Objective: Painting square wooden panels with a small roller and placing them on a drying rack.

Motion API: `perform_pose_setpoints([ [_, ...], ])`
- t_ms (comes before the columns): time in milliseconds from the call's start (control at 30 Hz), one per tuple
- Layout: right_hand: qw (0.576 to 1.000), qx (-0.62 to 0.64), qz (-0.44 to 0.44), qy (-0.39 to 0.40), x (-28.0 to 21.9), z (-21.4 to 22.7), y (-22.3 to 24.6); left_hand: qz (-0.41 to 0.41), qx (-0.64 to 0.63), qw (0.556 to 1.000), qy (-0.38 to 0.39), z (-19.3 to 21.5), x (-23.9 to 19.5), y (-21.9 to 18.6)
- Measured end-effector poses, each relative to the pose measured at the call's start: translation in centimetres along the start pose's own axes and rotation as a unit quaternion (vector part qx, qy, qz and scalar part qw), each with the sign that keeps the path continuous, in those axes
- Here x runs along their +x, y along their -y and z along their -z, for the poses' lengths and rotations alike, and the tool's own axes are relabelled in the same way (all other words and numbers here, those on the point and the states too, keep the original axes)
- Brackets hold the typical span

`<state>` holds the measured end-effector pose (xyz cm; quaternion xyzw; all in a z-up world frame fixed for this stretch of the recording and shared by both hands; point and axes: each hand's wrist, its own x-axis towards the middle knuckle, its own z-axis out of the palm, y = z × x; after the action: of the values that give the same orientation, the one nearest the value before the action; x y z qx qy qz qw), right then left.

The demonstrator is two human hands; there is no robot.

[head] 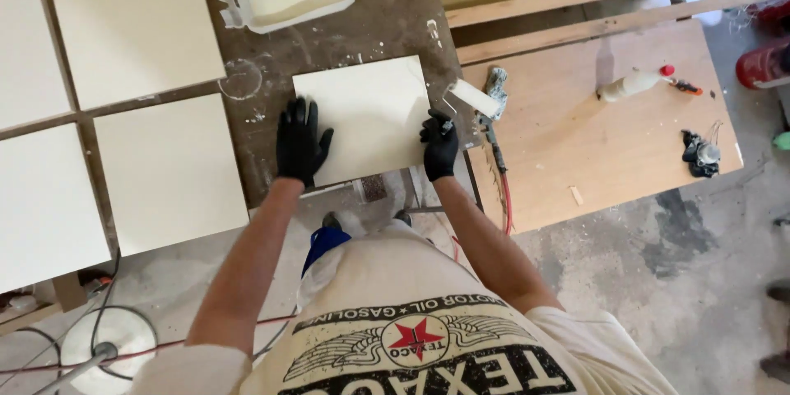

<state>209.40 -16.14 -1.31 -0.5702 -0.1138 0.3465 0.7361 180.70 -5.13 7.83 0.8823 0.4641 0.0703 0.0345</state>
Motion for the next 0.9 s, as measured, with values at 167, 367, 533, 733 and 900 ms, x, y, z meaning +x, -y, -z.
perform_pose_setpoints([
  [167,1.0,-0.015,-0.009,-0.023,0.5,0.0,0.3,-0.079,-0.037,0.996,0.01,-2.8,8.7,0.1],
  [367,0.993,-0.103,-0.029,-0.042,-0.9,-0.5,2.4,-0.206,-0.089,0.974,-0.03,-8.2,14.6,-8.4],
  [533,0.989,-0.122,-0.057,-0.063,-1.6,-0.7,2.5,-0.258,-0.092,0.962,-0.014,-10.7,13.5,-14.4],
  [733,0.985,-0.145,-0.046,-0.085,-1.2,-1.1,3.0,-0.307,-0.14,0.941,-0.001,-7.0,9.1,-8.0],
  [900,0.99,-0.083,-0.062,-0.097,-0.7,-1.7,2.2,-0.134,-0.077,0.987,-0.043,-1.6,8.8,2.1],
])
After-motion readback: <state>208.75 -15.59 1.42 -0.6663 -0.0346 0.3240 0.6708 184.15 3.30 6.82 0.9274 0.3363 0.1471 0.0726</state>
